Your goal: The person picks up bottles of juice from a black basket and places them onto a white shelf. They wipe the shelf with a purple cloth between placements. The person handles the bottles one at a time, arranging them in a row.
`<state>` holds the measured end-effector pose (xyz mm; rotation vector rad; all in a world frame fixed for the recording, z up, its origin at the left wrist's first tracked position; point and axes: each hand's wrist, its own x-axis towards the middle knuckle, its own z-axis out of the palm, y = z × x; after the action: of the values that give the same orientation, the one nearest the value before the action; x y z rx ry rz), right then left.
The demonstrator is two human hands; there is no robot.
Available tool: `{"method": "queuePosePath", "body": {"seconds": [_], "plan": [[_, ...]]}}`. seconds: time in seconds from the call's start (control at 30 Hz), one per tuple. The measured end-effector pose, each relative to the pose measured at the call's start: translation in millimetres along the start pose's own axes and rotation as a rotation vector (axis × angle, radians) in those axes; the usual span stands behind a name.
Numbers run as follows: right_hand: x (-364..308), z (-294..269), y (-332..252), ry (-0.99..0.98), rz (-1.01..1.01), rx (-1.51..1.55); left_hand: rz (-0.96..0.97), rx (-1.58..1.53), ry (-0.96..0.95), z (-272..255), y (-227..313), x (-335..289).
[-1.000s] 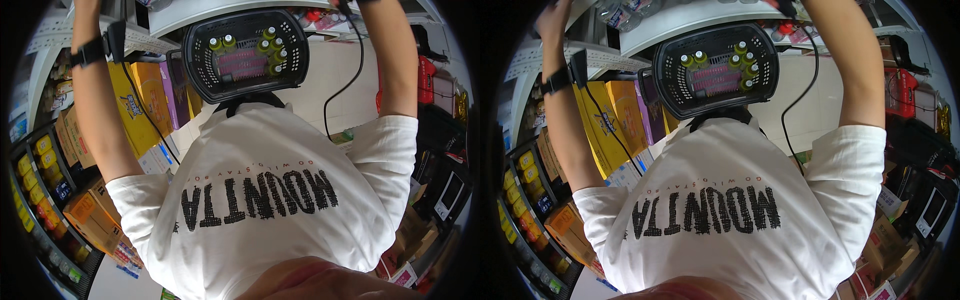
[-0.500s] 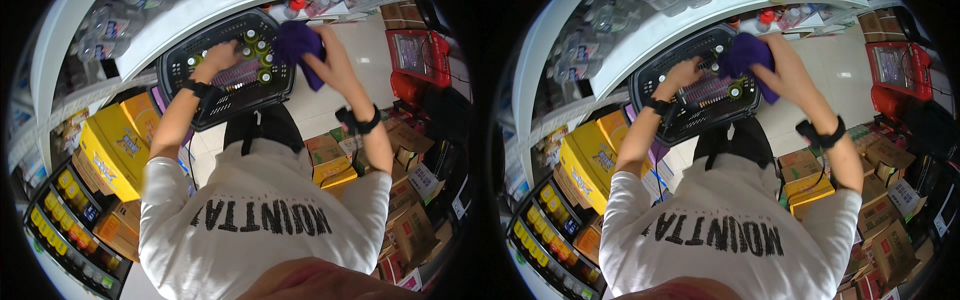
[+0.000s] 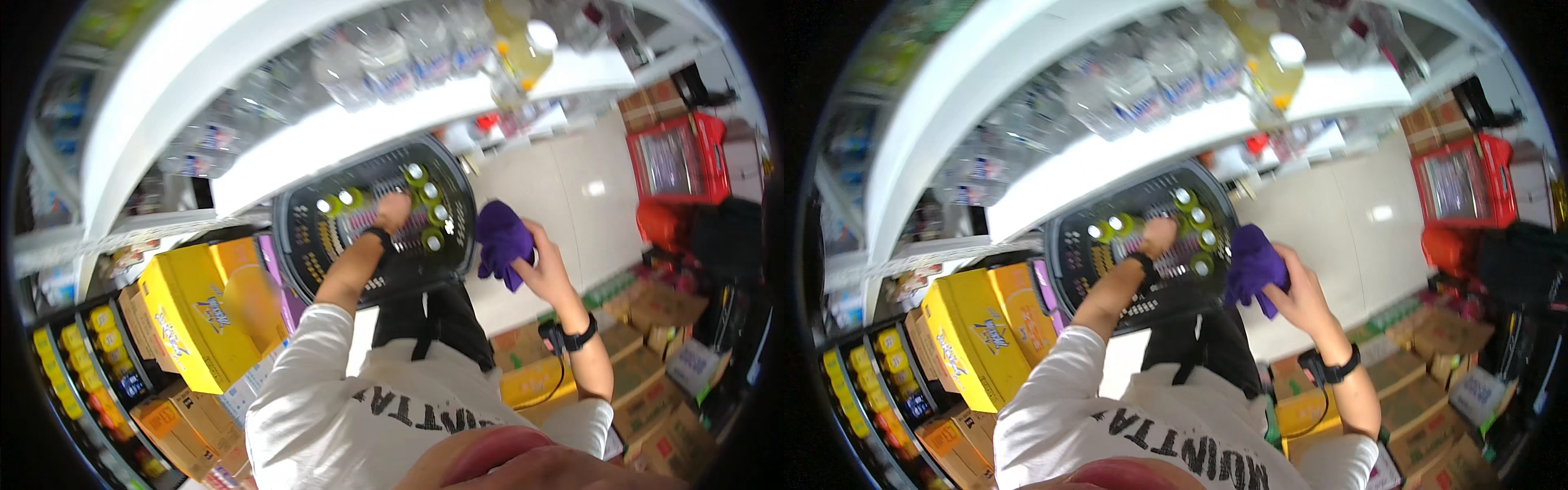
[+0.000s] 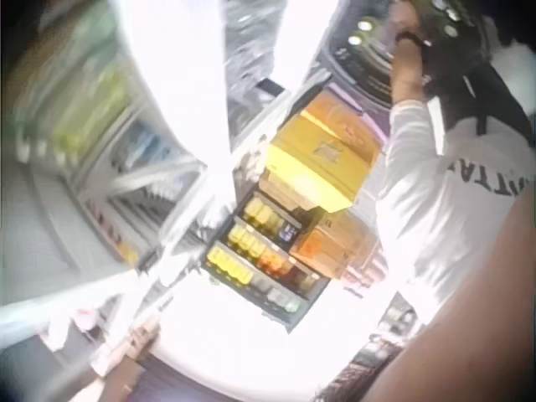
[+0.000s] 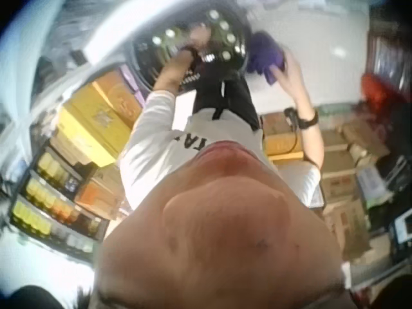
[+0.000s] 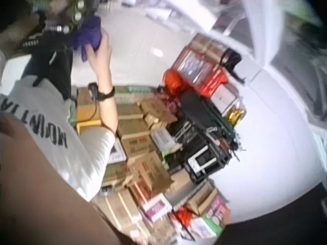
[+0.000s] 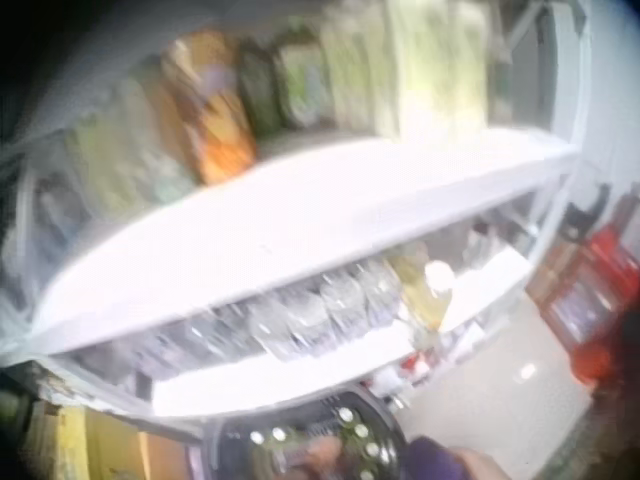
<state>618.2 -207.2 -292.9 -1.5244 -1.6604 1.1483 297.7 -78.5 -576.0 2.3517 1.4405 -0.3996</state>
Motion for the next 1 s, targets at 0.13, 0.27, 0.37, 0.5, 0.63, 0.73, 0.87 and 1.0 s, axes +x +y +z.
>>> {"method": "queuePosePath", "body": {"seconds": [0.13,0.27,0.37,0.5,0.63,0.73,0.87,1.0], "plan": [[23,3,-25,-0.015,-0.125,0.107,0.081,-0.028,-0.017,-104,-8,-51],[57,20,-70,-0.031,-0.217,0.275,0.345,-0.057,0.322,-230,-27,-141],[84,39,-117,-0.063,-0.4,0.306,0.4,-0.047,0.549,-331,-21,-221],[108,72,-214,-0.216,-0.741,0.278,0.341,-0.224,0.809,-421,-1,-301],[117,119,-296,-0.302,-0.925,0.474,0.406,-0.357,1.15,-466,7,-345],[103,131,-336,-0.309,-0.995,0.552,0.349,-0.548,1.226,-487,5,-387],[95,136,-335,-0.493,-0.94,0.444,0.362,-0.547,1.33,-516,5,-441],[95,144,-358,-0.419,-1.01,0.483,0.421,-0.587,1.314,-517,7,-437]]}}
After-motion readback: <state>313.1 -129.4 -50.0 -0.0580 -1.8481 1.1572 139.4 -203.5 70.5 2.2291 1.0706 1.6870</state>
